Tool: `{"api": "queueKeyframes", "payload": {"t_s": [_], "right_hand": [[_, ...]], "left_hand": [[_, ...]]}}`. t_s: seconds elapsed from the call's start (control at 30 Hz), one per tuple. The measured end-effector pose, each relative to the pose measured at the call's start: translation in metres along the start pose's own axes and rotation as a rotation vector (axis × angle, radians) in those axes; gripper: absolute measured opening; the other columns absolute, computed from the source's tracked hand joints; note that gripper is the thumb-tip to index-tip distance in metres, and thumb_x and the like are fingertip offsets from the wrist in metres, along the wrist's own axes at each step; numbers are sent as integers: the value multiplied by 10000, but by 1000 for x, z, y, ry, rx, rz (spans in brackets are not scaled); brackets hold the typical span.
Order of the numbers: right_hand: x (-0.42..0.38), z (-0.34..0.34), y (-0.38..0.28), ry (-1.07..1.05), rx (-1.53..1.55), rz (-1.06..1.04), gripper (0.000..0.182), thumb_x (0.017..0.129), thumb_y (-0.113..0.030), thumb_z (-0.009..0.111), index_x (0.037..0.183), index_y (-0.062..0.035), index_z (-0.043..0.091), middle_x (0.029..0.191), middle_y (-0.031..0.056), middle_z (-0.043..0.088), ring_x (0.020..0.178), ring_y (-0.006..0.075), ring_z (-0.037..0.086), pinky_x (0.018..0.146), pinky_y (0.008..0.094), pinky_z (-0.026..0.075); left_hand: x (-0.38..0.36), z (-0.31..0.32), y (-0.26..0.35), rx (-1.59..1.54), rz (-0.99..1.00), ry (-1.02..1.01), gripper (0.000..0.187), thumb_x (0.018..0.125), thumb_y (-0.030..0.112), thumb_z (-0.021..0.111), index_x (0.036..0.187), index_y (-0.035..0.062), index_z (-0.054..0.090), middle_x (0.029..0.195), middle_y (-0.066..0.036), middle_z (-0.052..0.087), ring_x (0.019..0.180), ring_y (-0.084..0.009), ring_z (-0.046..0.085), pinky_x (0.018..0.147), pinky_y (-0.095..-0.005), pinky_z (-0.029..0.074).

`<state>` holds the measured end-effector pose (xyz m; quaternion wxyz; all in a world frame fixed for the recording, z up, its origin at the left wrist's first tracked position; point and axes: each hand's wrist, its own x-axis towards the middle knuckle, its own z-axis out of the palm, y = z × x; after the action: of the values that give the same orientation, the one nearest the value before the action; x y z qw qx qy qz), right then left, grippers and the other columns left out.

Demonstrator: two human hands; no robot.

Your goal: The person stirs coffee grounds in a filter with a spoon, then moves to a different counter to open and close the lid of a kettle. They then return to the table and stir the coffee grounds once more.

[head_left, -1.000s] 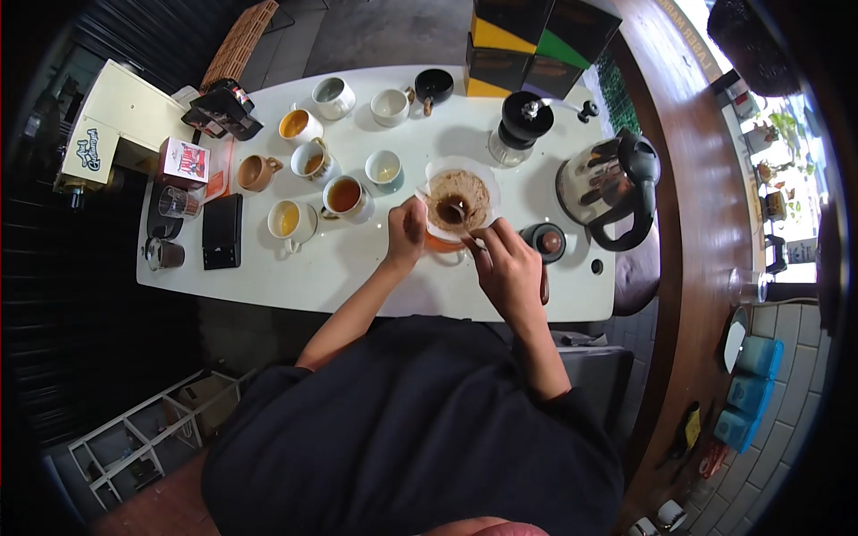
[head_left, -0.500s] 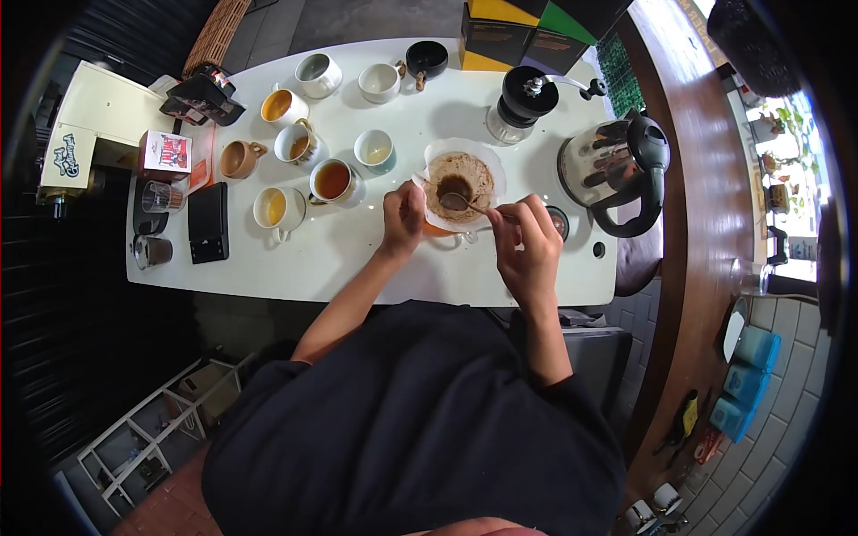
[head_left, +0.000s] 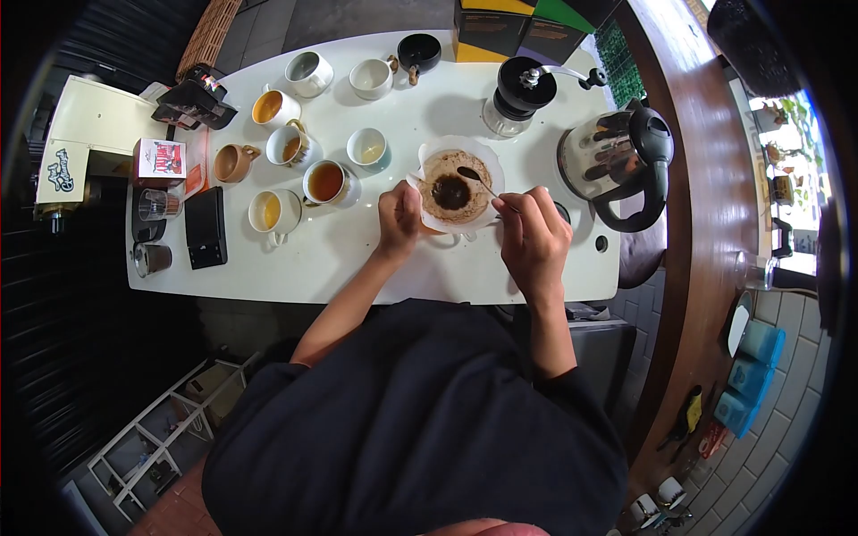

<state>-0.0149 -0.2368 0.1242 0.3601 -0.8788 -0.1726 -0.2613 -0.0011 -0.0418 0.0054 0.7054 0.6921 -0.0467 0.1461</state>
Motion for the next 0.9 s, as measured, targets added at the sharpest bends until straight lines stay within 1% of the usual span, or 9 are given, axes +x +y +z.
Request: {"api": "queueKeyframes", "payload": {"t_s": [0.13, 0.23, 0.37, 0.43, 0.67, 0.73, 0.9], "right_hand": [[-4, 6, 1, -46, -12, -35, 131, 838, -33, 757, 854, -46, 627, 739, 69, 540, 575, 242, 576, 511, 383, 437], [-10, 10, -3, -86, -9, -47, 135, 834, -60, 770, 872, -53, 640, 769, 64, 557, 597, 241, 598, 523, 371, 463], [-14, 8, -9, -154, 34, -22, 156, 832, -110, 785, 924, -71, 665, 808, 56, 584, 643, 243, 632, 543, 360, 494], [-14, 7, -11, -203, 65, 62, 137, 845, -98, 769, 914, -69, 654, 808, 56, 583, 636, 252, 624, 540, 370, 488], [-17, 8, -9, -177, 135, 109, 109, 868, -47, 732, 883, -49, 624, 806, 76, 578, 625, 268, 611, 528, 386, 468], [-16, 6, -11, -182, 161, 138, 96, 873, -31, 722, 881, -30, 626, 785, 82, 586, 608, 267, 614, 528, 378, 468], [-9, -6, -21, -143, 187, 217, 83, 878, -19, 711, 875, -9, 628, 759, 95, 601, 580, 266, 621, 533, 368, 474]], "left_hand": [[-1, 2, -2, -4, 9, 20, 427, 1054, 328, 492, 784, -2, 508, 675, 19, 458, 667, -55, 406, 563, -269, 349], [0, 3, 2, -21, -9, 23, 421, 1052, 323, 492, 785, -1, 509, 681, 19, 465, 671, -56, 409, 566, -270, 352], [-1, 0, -2, -9, -16, 10, 417, 1049, 324, 495, 791, -2, 516, 685, 19, 469, 676, -56, 412, 572, -270, 356], [-2, -1, 1, -9, -63, -5, 415, 1046, 327, 500, 792, 0, 516, 686, 21, 467, 674, -57, 411, 576, -270, 357], [-1, -3, 2, -71, -33, -30, 408, 1050, 325, 509, 795, 8, 520, 691, 25, 465, 669, -56, 403, 576, -265, 352], [-2, -6, -7, -41, -40, -39, 411, 1051, 336, 510, 807, 6, 531, 697, 23, 473, 681, -55, 411, 581, -266, 357], [0, -4, -4, -55, -38, -42, 422, 1049, 337, 509, 795, 0, 530, 698, 18, 478, 681, -57, 410, 581, -274, 358]]}}
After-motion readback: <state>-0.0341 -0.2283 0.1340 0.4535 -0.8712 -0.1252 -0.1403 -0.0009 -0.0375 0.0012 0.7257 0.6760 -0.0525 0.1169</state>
